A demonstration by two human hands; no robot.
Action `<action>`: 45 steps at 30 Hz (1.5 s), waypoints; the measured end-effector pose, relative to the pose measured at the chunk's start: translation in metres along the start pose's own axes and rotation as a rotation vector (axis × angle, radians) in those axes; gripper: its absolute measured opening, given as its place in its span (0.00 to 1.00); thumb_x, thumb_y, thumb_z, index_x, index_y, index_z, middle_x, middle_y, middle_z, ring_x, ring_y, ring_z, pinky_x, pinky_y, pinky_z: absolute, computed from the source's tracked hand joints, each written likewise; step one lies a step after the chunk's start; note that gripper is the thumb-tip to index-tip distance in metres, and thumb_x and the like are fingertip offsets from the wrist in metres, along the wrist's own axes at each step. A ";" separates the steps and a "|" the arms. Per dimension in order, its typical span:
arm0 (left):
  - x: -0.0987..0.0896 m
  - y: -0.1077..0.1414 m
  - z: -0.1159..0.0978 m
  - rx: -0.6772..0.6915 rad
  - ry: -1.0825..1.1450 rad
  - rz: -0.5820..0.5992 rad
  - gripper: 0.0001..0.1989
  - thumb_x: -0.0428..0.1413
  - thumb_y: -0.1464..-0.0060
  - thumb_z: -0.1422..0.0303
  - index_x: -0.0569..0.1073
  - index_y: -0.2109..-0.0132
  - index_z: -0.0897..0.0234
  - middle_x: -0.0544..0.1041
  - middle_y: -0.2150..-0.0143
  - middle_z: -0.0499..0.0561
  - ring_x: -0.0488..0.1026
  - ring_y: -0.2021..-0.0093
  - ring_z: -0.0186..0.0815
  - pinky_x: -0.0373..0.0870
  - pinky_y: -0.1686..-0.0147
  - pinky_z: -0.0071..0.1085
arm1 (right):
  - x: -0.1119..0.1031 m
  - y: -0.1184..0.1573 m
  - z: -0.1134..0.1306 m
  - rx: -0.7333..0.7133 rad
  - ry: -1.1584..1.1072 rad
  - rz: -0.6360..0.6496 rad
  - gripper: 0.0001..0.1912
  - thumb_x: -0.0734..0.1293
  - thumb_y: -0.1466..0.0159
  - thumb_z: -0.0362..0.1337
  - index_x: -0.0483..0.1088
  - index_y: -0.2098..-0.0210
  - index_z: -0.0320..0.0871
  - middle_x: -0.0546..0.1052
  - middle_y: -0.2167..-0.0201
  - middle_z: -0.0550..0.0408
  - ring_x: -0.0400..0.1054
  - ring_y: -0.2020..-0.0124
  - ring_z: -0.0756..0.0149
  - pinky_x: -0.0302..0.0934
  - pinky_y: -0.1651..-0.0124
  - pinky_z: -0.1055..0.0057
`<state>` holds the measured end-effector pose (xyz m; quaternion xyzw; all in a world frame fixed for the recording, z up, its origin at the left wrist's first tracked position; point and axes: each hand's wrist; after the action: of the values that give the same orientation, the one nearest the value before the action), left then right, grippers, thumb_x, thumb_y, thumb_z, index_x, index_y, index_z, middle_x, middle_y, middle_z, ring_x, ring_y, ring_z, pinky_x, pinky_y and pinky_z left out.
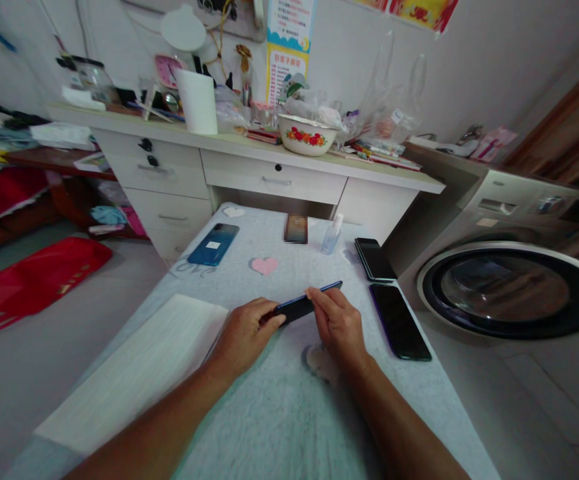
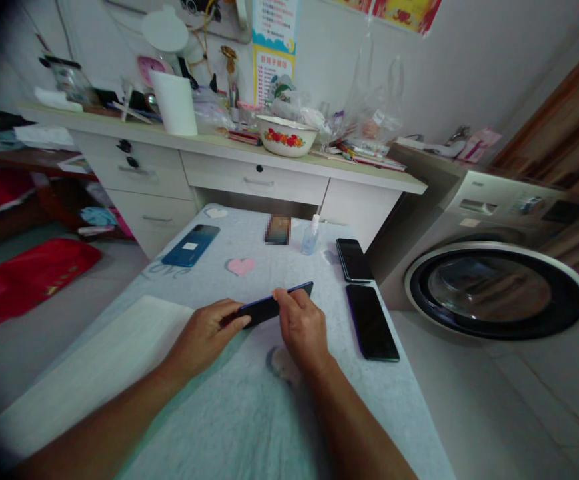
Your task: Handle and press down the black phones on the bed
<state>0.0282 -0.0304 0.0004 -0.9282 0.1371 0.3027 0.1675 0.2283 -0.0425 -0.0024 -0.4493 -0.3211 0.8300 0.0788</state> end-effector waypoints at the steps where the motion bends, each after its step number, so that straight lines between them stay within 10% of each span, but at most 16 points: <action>1: 0.000 0.000 0.000 -0.002 -0.003 0.001 0.09 0.51 0.42 0.66 0.74 0.66 0.62 0.72 0.70 0.47 0.69 0.69 0.33 0.60 0.69 0.27 | -0.002 0.000 -0.004 0.009 0.020 -0.016 0.16 0.58 0.33 0.31 0.72 0.50 0.44 0.73 0.64 0.52 0.69 0.65 0.69 0.63 0.60 0.75; 9: -0.002 0.001 -0.004 -0.002 -0.048 0.018 0.08 0.50 0.41 0.68 0.74 0.64 0.63 0.72 0.69 0.48 0.69 0.68 0.34 0.60 0.68 0.29 | -0.006 0.001 -0.016 0.107 0.101 -0.092 0.15 0.59 0.34 0.31 0.73 0.52 0.43 0.73 0.68 0.53 0.68 0.67 0.68 0.62 0.61 0.74; 29: 0.003 0.001 -0.005 0.035 0.017 0.005 0.09 0.50 0.41 0.70 0.73 0.66 0.63 0.73 0.68 0.48 0.70 0.66 0.34 0.63 0.65 0.28 | 0.011 -0.001 0.038 -0.177 -0.021 0.073 0.15 0.57 0.32 0.32 0.73 0.54 0.42 0.73 0.68 0.52 0.67 0.69 0.69 0.62 0.67 0.75; 45: -0.001 0.001 -0.007 0.032 -0.034 0.018 0.09 0.50 0.42 0.69 0.76 0.64 0.62 0.73 0.68 0.49 0.70 0.67 0.34 0.63 0.67 0.28 | -0.009 -0.001 -0.004 0.062 0.067 -0.035 0.15 0.59 0.35 0.29 0.73 0.53 0.43 0.74 0.64 0.51 0.69 0.64 0.68 0.64 0.58 0.74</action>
<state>0.0309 -0.0344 0.0060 -0.9187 0.1474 0.3178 0.1822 0.2364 -0.0433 0.0025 -0.4686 -0.3002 0.8225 0.1178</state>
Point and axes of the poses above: each hand's wrist, its own y-axis away from the middle knuckle, its own x-axis out of the palm, z = x × y
